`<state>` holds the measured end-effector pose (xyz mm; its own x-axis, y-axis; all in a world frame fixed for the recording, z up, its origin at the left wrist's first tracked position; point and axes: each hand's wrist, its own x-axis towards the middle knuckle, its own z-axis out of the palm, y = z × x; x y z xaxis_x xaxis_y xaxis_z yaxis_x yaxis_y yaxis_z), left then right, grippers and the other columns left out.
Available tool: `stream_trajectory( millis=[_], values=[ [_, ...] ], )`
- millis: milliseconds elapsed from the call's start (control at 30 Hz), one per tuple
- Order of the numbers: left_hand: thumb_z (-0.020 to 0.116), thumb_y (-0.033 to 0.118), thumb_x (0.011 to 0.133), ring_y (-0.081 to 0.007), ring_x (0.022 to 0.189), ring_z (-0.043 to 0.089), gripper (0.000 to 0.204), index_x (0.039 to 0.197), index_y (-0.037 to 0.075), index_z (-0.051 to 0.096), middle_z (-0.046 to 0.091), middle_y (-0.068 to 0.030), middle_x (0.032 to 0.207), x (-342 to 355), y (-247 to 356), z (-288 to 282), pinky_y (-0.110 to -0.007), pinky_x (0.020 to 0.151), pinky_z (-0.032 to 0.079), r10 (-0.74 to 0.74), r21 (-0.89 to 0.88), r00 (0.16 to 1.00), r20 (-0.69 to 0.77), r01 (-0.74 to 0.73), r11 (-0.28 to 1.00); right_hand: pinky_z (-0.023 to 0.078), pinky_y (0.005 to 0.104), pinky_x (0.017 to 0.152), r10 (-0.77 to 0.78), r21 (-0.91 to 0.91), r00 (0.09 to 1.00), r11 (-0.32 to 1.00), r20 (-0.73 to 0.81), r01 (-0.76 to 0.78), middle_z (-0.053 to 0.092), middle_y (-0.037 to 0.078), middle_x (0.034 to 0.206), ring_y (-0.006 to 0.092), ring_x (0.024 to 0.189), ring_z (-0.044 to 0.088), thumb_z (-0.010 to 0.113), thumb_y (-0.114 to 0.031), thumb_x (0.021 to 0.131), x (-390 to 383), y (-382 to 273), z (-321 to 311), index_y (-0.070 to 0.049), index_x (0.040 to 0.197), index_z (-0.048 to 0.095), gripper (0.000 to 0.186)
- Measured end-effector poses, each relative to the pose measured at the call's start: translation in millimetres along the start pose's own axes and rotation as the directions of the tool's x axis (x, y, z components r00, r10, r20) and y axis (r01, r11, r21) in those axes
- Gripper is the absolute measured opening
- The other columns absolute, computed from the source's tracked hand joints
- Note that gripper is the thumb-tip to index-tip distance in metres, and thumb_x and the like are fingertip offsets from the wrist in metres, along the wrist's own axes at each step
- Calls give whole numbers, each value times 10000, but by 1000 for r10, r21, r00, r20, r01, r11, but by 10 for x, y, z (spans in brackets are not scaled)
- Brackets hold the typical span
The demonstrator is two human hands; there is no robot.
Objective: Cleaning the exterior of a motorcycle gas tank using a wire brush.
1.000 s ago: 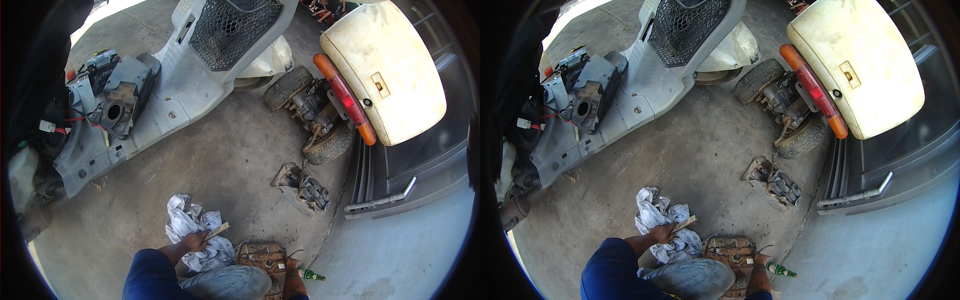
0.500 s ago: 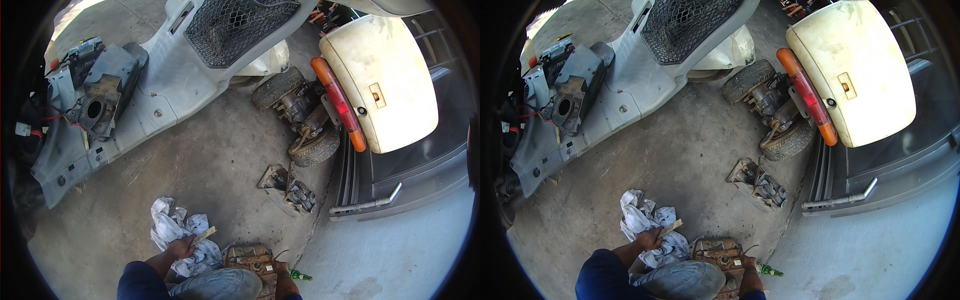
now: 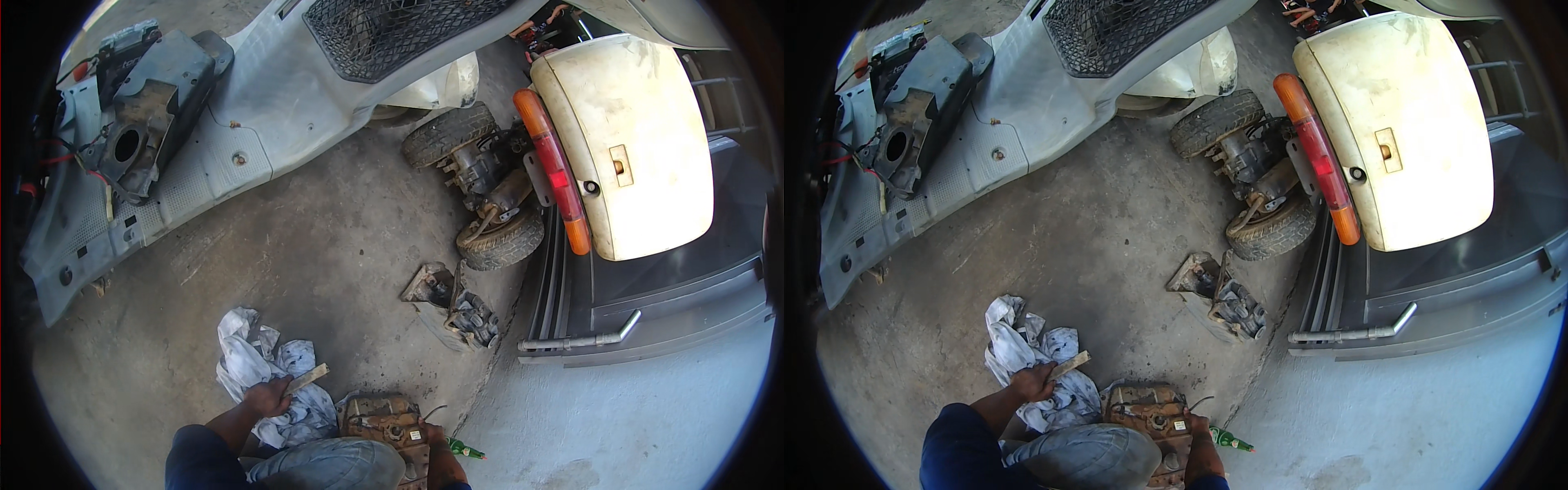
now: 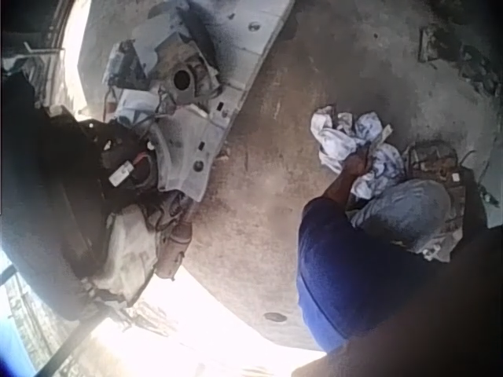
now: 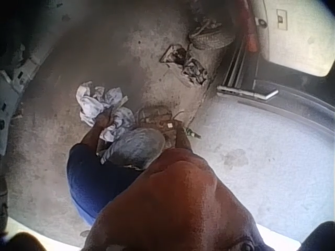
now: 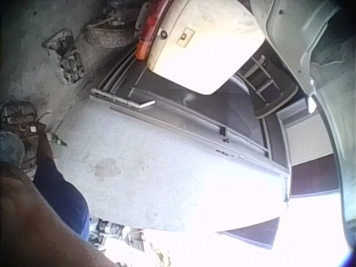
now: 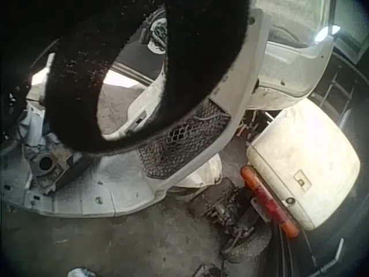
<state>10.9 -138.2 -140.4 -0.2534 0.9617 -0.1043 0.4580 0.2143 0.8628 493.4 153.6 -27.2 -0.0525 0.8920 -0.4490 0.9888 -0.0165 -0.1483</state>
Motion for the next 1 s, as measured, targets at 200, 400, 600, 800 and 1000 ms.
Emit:
stream_trajectory(
  millis=[200, 400, 600, 800, 1000],
  values=[
    [565, 356, 874, -373, 774, 686, 565, 1367, 90, 487, 669, -193, 1029, -5, 60, -33, -480, 681, 560, -17, -10, 1000, 7, 17, 1000, 407, 405, 1055, 184, -167, 980, 971, 79, -169, 625, 176, 1283, 344, 1259, 528, 473, -632, 935, 0, -30, 5, -68, 1255, 628, 667],
    [547, 357, 877, -372, 805, 688, 562, 1361, 77, 487, 669, -195, 1037, -30, -36, 56, -482, 695, 560, 15, 4, 1000, -22, -15, 1000, 420, 423, 1033, 208, -183, 974, 965, 90, -189, 645, 259, 1187, 376, 1219, 557, 373, -668, 957, -95, -252, 29, -62, 1212, 656, 716],
    [555, 343, 871, -363, 782, 690, 553, 1344, 62, 501, 672, -197, 1014, 40, 12, 28, -481, 671, 559, 45, 20, 998, -40, -44, 999, 401, 418, 1059, 177, -318, 974, 940, 142, -124, 629, 256, 1226, 388, 1244, 538, 328, -742, 923, -80, -245, -35, -69, 1220, 658, 806],
    [562, 343, 870, -360, 763, 690, 535, 1324, 60, 522, 676, -192, 999, 22, 46, 20, -479, 661, 557, 40, 31, 998, -54, -39, 999, 368, 396, 1098, 245, -290, 966, 933, 82, -212, 590, 237, 1310, 377, 1295, 502, 316, -806, 875, 24, 39, 106, -81, 1281, 628, 887],
    [563, 348, 874, -360, 770, 689, 551, 1341, 62, 502, 674, -190, 1006, 30, 89, -10, -481, 664, 556, 2, 78, 1000, -2, -2, 997, 363, 399, 1102, 98, -81, 995, 992, -3, -98, 575, 229, 1337, 378, 1300, 498, 315, -834, 850, 99, 323, 216, -65, 1287, 622, 936]
  ],
)
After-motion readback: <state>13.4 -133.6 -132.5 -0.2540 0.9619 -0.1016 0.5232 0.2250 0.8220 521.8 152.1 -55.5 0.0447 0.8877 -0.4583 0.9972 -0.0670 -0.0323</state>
